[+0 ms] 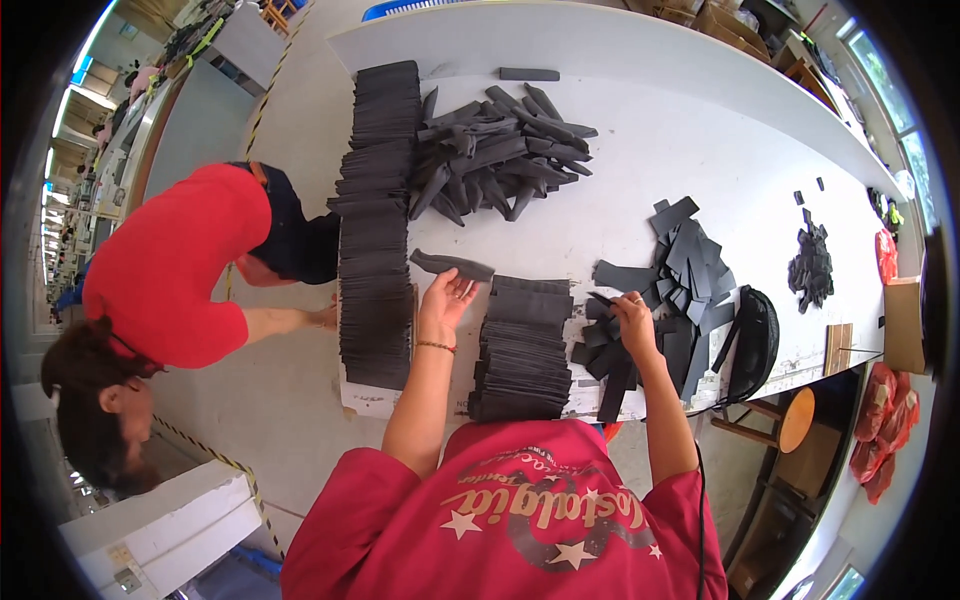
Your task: Inspecting grey rectangular components for quality and stacking them on a workbench.
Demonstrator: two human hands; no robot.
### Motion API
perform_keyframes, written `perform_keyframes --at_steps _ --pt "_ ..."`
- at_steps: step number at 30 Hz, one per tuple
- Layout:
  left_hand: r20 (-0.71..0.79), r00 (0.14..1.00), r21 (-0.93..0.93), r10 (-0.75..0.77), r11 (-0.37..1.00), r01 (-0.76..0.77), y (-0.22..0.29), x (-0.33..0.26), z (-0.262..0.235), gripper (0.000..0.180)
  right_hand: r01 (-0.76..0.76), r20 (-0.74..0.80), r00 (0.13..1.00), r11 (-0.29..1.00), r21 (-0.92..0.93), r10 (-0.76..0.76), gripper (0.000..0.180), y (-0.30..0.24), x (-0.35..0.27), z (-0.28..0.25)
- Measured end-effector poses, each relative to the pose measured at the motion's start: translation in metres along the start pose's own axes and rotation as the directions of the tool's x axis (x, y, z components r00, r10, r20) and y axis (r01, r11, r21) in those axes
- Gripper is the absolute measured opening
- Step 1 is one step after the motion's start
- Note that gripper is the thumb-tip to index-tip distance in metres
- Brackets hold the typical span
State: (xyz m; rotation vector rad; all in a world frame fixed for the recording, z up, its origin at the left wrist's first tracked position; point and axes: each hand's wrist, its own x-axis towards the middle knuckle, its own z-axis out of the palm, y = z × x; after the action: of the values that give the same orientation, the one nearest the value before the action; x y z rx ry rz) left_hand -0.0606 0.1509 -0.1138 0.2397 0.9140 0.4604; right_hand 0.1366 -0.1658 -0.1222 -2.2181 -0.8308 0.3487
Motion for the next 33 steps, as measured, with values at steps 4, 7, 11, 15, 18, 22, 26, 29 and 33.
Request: perform_keyframes --at_steps 4,7,11,15,18,22,26,29,33 --pt "0.091 0.996 0.063 0.019 0.998 -0.025 -0.006 -0.013 0.018 0.016 0.171 -0.216 0.965 0.982 0.08 -0.15 0.032 -0.026 0.015 -0.011" --pt "0.191 0.981 0.108 0.024 0.993 -0.045 -0.013 -0.022 0.035 0.018 -0.234 -0.113 0.956 0.936 0.265 0.271 0.033 -0.054 0.012 -0.025" --pt "0.23 0.972 0.098 0.056 0.992 -0.08 -0.024 -0.027 0.041 0.021 -0.095 0.016 0.995 0.986 0.138 0.094 0.031 -0.102 -0.002 -0.024" --pt "0.275 0.961 0.105 -0.011 0.994 -0.019 -0.034 -0.031 0.049 0.017 0.276 -0.035 0.961 0.961 0.013 -0.275 0.027 -0.121 -0.012 -0.008" --pt "0.269 0.963 0.121 -0.016 0.992 -0.017 -0.038 -0.038 0.057 0.018 0.225 -0.157 0.964 0.973 0.053 -0.214 0.024 -0.114 -0.009 -0.003" --pt "0.259 0.966 0.14 -0.022 0.99 -0.015 -0.042 -0.048 0.068 0.021 -0.096 -0.219 0.947 0.859 0.503 0.235 0.018 -0.095 0.0 -0.02" --pt "0.284 0.956 0.159 -0.077 0.987 0.032 -0.048 -0.048 0.071 0.026 0.003 -0.166 0.983 0.909 0.418 0.073 0.033 -0.128 -0.006 -0.04" --pt "0.285 0.955 0.149 -0.083 0.988 0.041 -0.053 -0.049 0.073 0.029 0.073 -0.044 0.997 0.959 0.274 -0.063 0.035 -0.159 -0.022 -0.033" --pt "0.321 0.941 0.203 -0.105 0.978 0.04 -0.055 -0.052 0.078 0.027 0.239 -0.154 0.959 0.971 -0.019 -0.239 0.032 -0.163 -0.024 -0.022"
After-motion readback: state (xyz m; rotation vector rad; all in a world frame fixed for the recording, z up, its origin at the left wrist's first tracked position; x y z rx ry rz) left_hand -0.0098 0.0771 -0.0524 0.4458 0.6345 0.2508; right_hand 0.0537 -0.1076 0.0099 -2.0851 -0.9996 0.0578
